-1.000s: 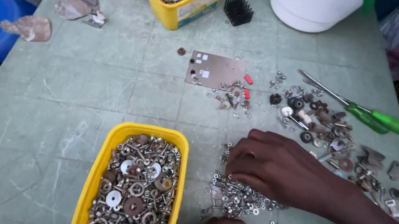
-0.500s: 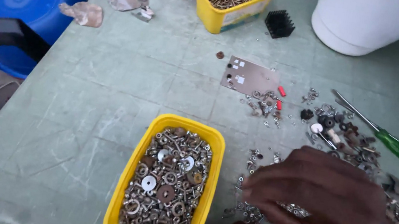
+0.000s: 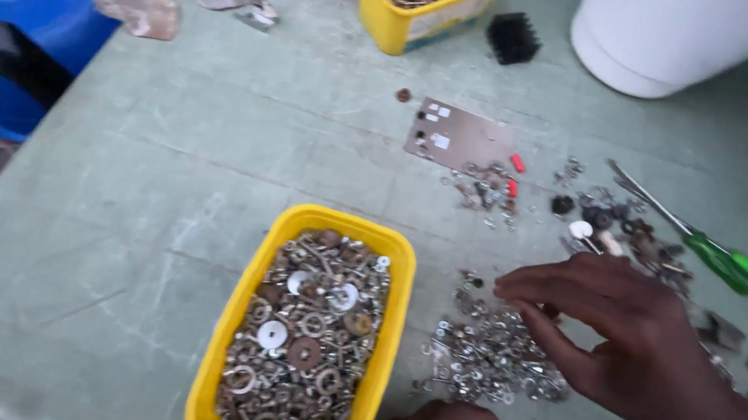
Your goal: Sorting various small metal hardware components like washers, nuts, and screws from a pile into a storage container.
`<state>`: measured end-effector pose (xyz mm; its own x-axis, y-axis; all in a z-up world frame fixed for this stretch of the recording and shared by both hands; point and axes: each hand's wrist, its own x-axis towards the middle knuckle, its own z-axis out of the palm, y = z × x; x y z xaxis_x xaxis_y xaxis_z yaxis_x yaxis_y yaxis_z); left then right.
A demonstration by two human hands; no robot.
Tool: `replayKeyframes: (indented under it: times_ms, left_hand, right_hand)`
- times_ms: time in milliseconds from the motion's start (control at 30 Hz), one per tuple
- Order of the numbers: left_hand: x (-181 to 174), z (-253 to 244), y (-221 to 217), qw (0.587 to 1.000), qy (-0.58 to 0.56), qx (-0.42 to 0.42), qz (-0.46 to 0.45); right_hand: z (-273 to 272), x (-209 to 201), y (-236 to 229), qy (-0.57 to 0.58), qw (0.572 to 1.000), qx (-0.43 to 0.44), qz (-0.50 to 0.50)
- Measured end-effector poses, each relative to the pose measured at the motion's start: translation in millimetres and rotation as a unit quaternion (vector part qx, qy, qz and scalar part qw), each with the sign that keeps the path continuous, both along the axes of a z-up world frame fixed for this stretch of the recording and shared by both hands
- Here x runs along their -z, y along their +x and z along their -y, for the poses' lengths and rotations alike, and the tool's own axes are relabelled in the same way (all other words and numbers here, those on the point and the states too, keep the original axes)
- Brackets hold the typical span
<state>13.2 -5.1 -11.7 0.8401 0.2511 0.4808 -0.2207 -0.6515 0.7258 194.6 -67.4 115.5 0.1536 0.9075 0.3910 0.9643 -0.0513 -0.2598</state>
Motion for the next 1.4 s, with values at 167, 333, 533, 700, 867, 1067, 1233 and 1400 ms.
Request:
replayKeyframes:
  times_ms: [167,333,533,700,867,1067,1233,1400]
  left_hand:
    - [-35,-3,5,0.991,-0.054,-0.122,0.027]
    - [-40,-12,7,0.984,-0.124,-0.123,-0.021]
    - [-39,-6,6,0.982,-0.107,-0.157,0.011]
    - [-28,-1,-4,0.966,-0.167,-0.185,-0.065]
    - [-31,-7,-5,0.962,-0.227,-0.134,-0.075]
    - [-12,-7,-5,0.965,-0.260,-0.015,-0.028]
    - [-38,-16,-6,0.984,-0.162,-0.041,-0.063]
    - [-8,-1,2,0.999,-0.031,0.017,-0.010]
  right_hand:
    - [22,18,3,0.026,0.997,0.016,-0.064]
    - [25,20,-10,0.018,0.978,-0.126,-0.162]
    - [30,8,-18,-0.002,0.969,-0.152,-0.194]
    - [24,3,-26,0.056,0.974,-0.161,-0.150]
    - [20,-3,-30,0.060,0.971,-0.184,-0.141]
    - [12,-28,-37,0.050,0.978,-0.165,-0.115]
    - [3,-47,-36,0.182,0.971,-0.150,-0.023]
    - [-25,-29,-31,0.095,0.991,-0.098,-0.008]
